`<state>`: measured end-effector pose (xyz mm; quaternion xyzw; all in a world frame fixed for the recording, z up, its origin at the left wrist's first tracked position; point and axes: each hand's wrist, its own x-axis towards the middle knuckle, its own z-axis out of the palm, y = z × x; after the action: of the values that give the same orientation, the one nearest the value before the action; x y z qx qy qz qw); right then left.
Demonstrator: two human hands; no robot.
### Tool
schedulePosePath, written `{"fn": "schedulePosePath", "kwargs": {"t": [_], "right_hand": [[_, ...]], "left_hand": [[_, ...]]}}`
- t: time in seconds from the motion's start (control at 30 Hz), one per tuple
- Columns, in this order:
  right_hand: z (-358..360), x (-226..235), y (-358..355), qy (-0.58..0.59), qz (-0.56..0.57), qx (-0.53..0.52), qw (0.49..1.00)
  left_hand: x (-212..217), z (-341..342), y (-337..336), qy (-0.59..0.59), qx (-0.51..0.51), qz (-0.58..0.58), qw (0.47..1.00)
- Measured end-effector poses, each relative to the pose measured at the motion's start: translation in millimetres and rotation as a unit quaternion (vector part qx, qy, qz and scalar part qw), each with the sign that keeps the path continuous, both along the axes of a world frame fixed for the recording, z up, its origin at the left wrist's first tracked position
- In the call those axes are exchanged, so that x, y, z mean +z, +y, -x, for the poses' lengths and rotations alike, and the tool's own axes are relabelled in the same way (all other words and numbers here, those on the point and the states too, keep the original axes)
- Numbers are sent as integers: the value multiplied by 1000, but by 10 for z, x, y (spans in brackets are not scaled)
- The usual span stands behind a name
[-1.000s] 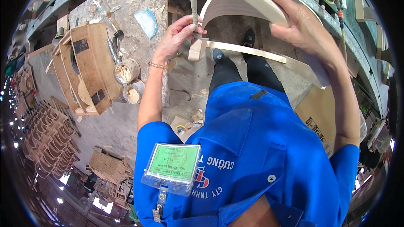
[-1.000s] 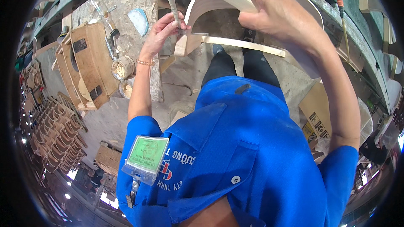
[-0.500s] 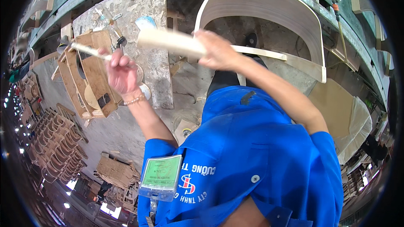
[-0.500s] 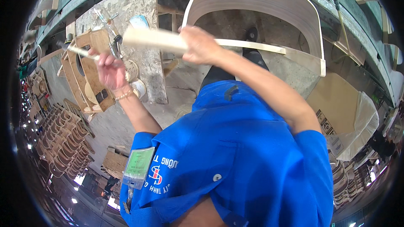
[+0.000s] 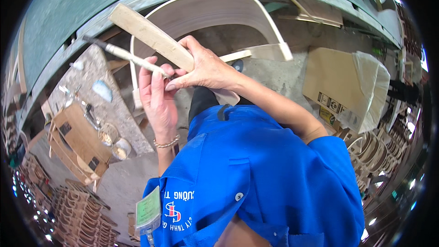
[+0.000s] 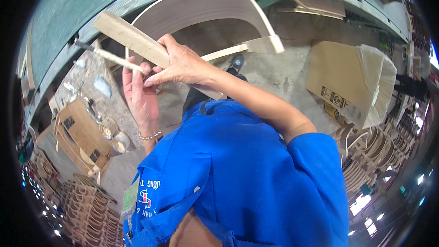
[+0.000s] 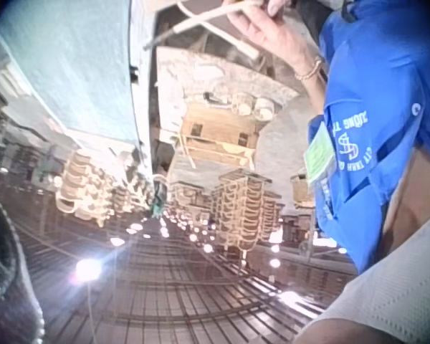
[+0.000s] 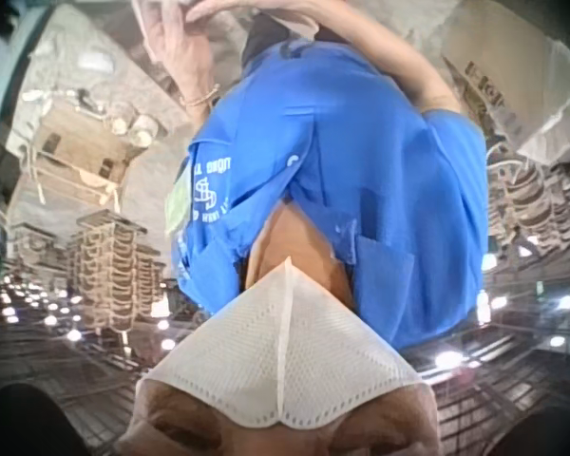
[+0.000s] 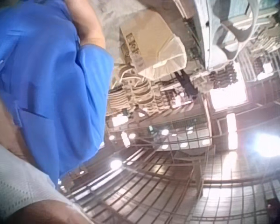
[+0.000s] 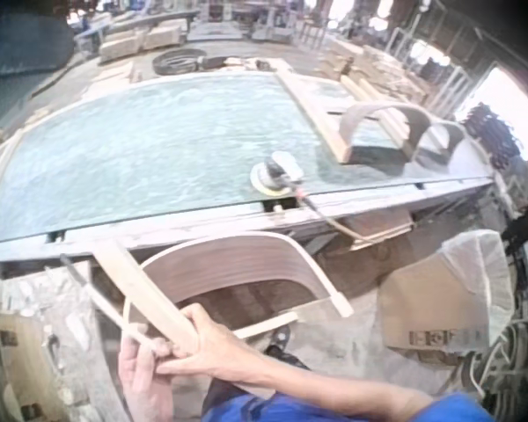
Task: The person sands curved wooden chair parts using a handheld orbital sander. They repeatedly pick up pieces, sand edges and surfaces, flip the parts, and place them back on the workbench. The person also briefly handles a small wooden block and a pencil.
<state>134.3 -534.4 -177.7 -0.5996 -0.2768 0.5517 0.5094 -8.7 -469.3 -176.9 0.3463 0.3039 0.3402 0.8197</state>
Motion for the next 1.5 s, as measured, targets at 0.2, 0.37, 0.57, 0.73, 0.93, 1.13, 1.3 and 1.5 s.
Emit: {"fn": "schedulePosePath", "kwargs": {"t": [0.2,0.37,0.57,0.73,0.93,1.13,1.3,1.5], "right_hand": [[-981,-292,-1289,-222,66,-71,970],[-1748,-60,-2404,-226,210,-238,921],[-2352,229,-3196,-199,214,-365,884],[-2537,318,-3419,-186,199,-375,886],[-2616,232,-3495,-173,204,-365,892],[-2641,130,-3540,-170,211,-352,896],[-2611,221,-3443,-203,225,-305,903],[-2629,553,-3071,-303,132,-177,927]], "left_hand": [[-173,-1082,-414,-57,-77,43,994],[-665,-1958,-994,30,-181,-15,983],[-1250,-2561,-1424,37,-249,-61,966],[-1347,-2623,-1455,53,-291,-67,953],[-1299,-2650,-1500,69,-271,-42,959],[-1331,-2643,-1503,91,-263,-58,959],[-1309,-2587,-1551,156,-275,-182,931],[-1365,-2609,-1622,127,-229,-195,945]]}}
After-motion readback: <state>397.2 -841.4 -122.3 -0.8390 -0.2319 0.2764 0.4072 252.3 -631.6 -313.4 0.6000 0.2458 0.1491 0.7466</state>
